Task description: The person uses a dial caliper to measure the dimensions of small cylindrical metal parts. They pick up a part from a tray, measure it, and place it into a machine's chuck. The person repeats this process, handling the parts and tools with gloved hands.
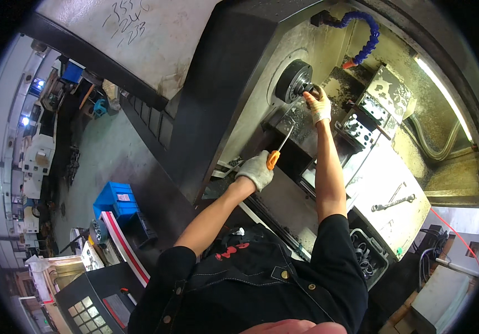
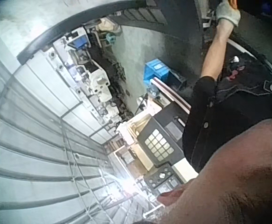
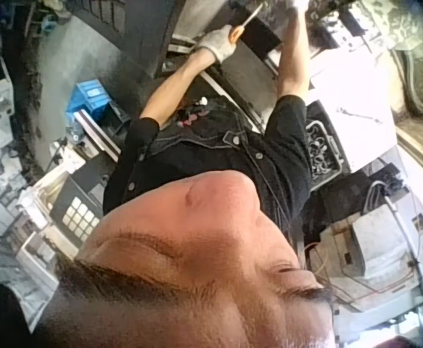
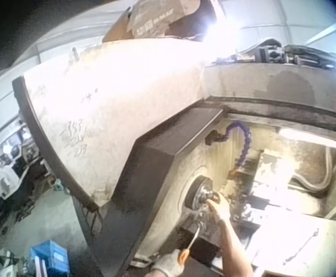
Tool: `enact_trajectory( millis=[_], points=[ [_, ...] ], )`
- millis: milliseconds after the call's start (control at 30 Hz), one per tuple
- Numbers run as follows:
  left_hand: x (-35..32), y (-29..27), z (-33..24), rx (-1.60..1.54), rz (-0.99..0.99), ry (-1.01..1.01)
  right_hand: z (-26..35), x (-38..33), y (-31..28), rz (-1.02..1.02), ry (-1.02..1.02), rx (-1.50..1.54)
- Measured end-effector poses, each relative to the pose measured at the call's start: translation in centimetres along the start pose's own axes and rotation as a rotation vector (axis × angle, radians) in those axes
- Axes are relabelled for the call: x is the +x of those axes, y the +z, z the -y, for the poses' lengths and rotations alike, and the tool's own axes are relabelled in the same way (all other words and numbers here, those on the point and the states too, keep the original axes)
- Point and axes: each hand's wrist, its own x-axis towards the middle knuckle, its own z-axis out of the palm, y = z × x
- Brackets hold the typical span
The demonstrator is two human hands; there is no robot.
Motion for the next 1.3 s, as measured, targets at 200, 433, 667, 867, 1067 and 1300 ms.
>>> enact_trajectory(
  millis=[200,433,667,867,1067,1300],
  points=[
    [-1.6,2.3,2.1,-0.017,0.037,-0.006,0.0,0.6,-0.1,0.007,-0.122,-0.073],
    [-5.4,2.1,3.2,-0.172,0.002,0.152,1.7,0.5,0.1,-0.002,0.233,-0.047],
    [-17.1,-8.9,6.3,-0.712,0.089,0.4,1.4,-0.9,1.0,-0.065,0.071,-0.052],
    [-19.7,-18.4,11.7,-0.829,-0.358,0.153,0.1,-0.3,-0.1,0.009,0.227,0.146],
    [-13.3,-24.9,14.7,0.195,-0.574,0.276,0.5,0.6,-0.4,0.03,-0.037,-0.168],
    [-7.8,-26.1,12.2,0.224,-0.755,0.467,2.0,0.9,-0.9,0.014,0.129,-0.272]
  ],
)
